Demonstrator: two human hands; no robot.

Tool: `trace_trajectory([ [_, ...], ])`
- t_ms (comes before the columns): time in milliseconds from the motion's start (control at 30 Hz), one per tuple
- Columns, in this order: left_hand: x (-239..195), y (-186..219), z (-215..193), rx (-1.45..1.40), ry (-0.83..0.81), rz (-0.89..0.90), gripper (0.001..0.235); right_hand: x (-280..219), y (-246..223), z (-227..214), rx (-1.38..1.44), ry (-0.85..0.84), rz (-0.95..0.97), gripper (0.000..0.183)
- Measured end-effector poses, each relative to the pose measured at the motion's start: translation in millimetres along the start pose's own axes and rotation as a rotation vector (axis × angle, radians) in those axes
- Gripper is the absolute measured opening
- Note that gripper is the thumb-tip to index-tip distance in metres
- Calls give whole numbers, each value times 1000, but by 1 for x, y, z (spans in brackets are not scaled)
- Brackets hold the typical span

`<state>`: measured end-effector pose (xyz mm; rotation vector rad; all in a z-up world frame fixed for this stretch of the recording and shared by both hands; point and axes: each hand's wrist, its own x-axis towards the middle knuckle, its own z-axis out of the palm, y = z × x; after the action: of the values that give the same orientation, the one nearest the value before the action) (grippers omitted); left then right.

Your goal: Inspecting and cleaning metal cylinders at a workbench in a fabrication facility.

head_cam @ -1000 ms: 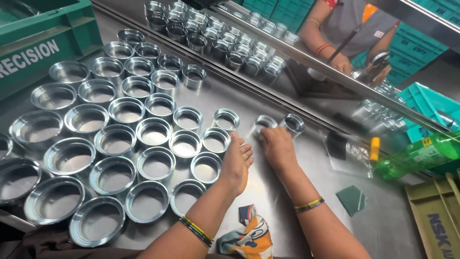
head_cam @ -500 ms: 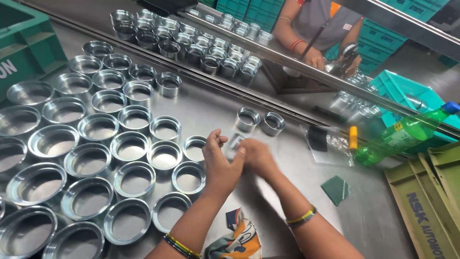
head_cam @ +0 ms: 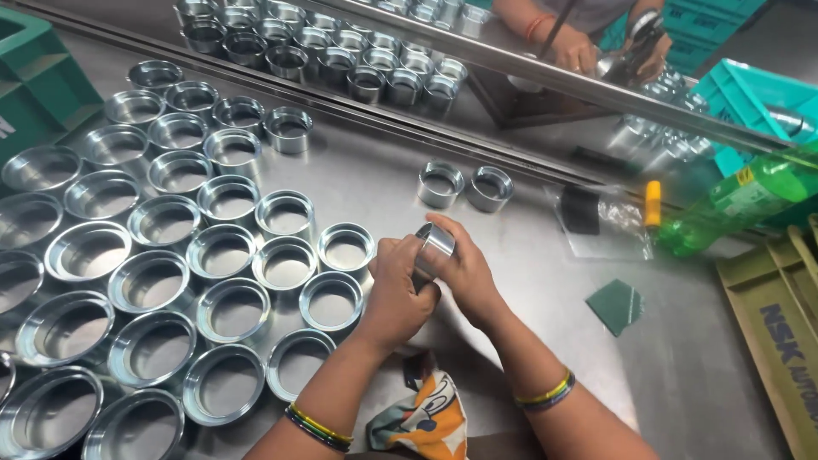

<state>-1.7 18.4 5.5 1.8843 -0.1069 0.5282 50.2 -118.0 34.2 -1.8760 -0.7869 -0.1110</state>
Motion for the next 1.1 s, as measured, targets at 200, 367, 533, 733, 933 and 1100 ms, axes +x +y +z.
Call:
trace_trajectory([
  [200, -1, -8, 8, 30, -94, 96, 58, 1, 17, -5, 1234, -77, 806, 66],
  [367, -2, -9, 5, -9, -35, -6, 65, 3, 0, -4, 692, -36, 466, 59],
  [533, 1, -6, 3, 120, -94, 16, 66, -1, 7, -3, 1128, -75, 803, 58],
  [733, 4, 14, -3, 14, -107, -229, 69, -9, 39, -7, 1978, -435, 536, 48],
  [933, 2, -5, 4, 103, -53, -99, 54, -2, 12, -1, 540, -66, 227, 63],
  [1100, 7, 8, -4, 128, -89, -200, 57, -1, 5, -2, 814, -71, 398, 60],
])
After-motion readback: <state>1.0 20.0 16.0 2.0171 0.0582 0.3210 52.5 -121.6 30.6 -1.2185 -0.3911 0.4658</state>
